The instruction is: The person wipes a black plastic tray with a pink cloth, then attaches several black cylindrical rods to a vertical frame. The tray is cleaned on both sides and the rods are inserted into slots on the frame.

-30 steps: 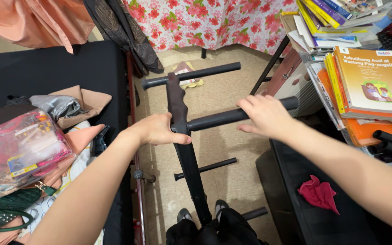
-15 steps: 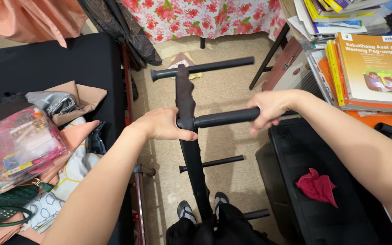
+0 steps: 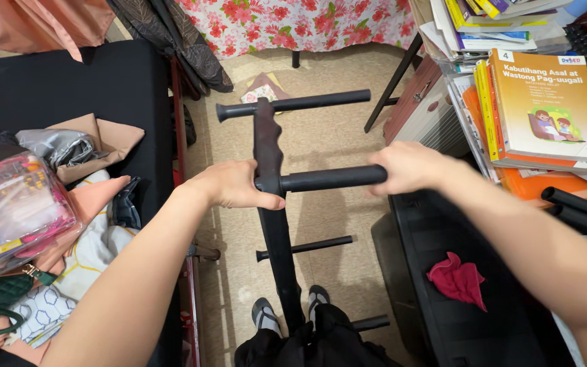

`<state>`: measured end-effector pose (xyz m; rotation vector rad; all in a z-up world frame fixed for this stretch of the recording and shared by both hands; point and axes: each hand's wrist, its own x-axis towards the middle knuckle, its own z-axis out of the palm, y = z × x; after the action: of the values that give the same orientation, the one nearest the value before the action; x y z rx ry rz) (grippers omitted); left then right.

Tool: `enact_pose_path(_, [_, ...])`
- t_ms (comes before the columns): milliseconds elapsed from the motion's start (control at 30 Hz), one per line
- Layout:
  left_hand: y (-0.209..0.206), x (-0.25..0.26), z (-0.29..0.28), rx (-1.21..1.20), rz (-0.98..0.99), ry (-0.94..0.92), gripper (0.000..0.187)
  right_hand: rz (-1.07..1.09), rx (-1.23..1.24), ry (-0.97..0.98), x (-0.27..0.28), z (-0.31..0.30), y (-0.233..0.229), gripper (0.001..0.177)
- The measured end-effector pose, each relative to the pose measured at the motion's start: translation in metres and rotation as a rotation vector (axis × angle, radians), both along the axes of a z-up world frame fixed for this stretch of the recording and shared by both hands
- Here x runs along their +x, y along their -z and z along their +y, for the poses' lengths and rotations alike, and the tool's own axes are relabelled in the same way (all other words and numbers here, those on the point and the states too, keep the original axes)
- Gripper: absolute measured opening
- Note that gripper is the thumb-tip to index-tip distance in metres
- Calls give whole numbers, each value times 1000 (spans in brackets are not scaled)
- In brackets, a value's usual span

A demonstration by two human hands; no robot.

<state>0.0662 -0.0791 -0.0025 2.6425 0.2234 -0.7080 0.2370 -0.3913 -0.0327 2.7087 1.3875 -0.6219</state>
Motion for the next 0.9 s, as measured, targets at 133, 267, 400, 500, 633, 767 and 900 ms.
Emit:
enact_pose_path(133, [-5,5,-10,-10,-30,17,99,496,-202,211,16,4,-20,51])
enact_pose_path(267, [-10,6,-14,-6,40,-45,95,-166,265,-103,-10,6,-20,71])
enact_pose_path(400, [-12,2,-17,-8,59,-65,94,-445,634,-292,-53,12,-1,67])
enact_pose_path(500, [-11,0,-22,-14,56,-66,94,-534,558,-209,-58,21,8,53])
enact_pose_path(633, [-6,-1,-23,-41,72,-83,97,268,99,78,-25,19,15,39])
enact_pose_path(767, [1,-7,-12,31,8,-33,103,999,-40,300,7,-18,35,33])
enact_pose_path(900, [24,-14,-22,40,59,-43,107,1028,445,679,40,-49,79,30])
